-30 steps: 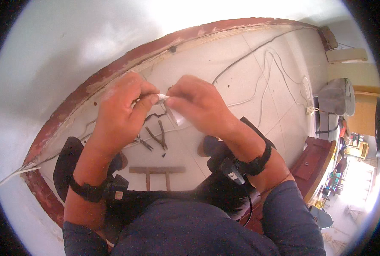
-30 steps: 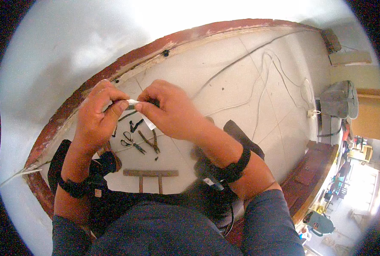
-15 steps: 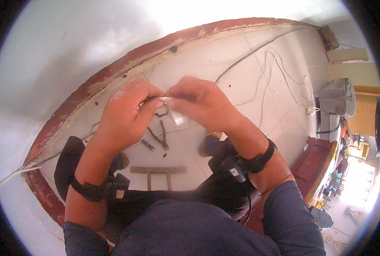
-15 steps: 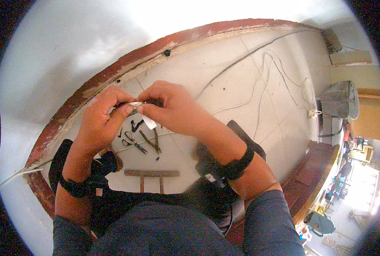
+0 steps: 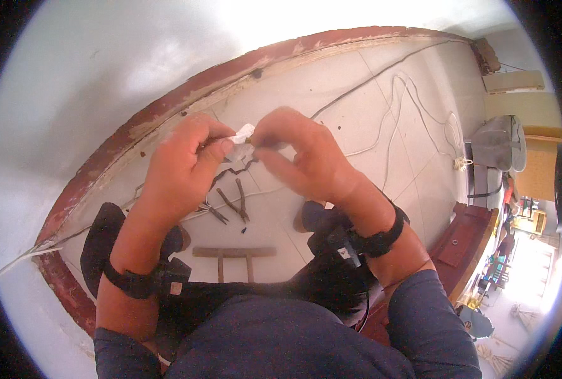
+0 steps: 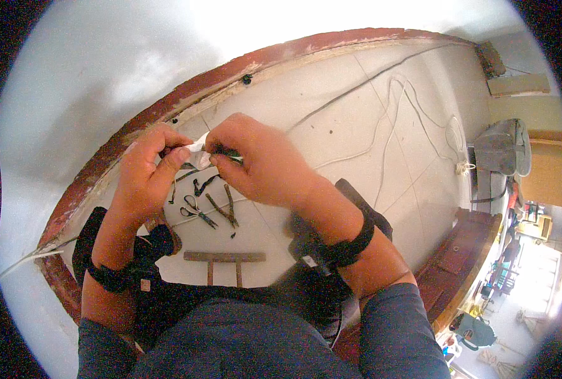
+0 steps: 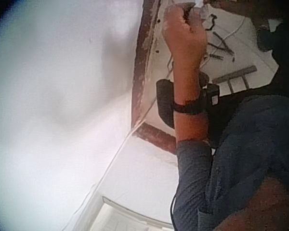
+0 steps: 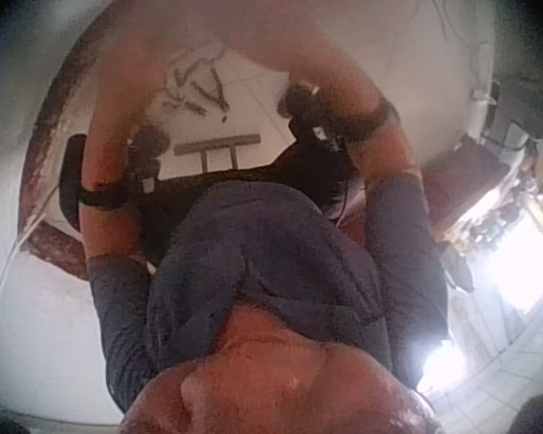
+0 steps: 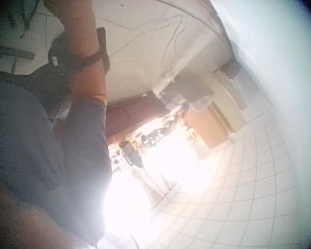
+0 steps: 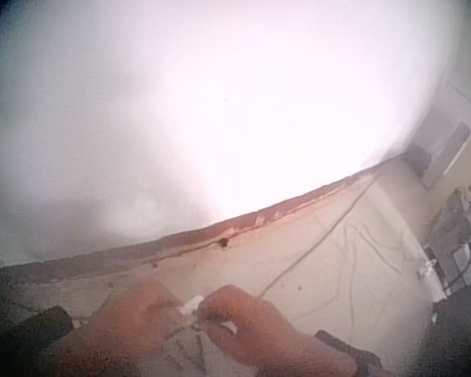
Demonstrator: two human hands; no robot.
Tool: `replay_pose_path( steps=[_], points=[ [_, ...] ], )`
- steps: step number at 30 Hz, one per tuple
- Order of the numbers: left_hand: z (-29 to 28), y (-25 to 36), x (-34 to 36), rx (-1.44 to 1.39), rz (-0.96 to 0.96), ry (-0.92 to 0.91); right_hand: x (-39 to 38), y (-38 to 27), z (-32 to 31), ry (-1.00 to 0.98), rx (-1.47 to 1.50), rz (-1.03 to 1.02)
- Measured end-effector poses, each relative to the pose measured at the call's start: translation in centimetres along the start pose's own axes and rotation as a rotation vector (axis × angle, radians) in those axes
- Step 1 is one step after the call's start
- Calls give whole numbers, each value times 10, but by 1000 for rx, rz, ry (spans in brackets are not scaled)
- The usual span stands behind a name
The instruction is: The person handles electrical wires with a tool and applies tape to the connection.
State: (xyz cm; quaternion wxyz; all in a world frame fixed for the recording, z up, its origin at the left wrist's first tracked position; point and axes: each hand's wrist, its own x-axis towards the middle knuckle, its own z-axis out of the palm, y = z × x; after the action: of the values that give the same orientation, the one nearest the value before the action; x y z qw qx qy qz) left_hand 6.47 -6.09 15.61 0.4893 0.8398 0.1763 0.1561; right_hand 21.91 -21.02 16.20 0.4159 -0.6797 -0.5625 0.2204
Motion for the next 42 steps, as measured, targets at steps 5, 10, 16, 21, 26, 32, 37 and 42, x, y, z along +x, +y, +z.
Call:
replay_pose_path(
  steps=[5, 10, 16, 21, 26, 32, 37, 42],
  points=[
    [-1, -1, 1, 21, 5, 24, 0, -3, 9, 46, -85, -16],
    [-2, -1, 1, 17, 5, 23, 3, -2, 12, 57, -210, -22],
    [-5, 0, 2, 24, 4, 5, 5, 3, 12, 87, -143, -108],
    [-4, -1, 2, -85, -59, -9, 3, -5, 10, 47, 51, 93],
    [-4, -2, 2, -88, -48, 5, 3, -8, 13, 36, 94, 100],
    [-2, -2, 3, -188, -190, 41, 2, -6, 20, 25, -8, 26],
    [1, -7, 3, -235, -193, 59, 3, -8, 24, 34, -51, -28],
    [1, -2, 1, -283, -250, 42, 1, -13, 23, 51, -45, 12]
  ],
)
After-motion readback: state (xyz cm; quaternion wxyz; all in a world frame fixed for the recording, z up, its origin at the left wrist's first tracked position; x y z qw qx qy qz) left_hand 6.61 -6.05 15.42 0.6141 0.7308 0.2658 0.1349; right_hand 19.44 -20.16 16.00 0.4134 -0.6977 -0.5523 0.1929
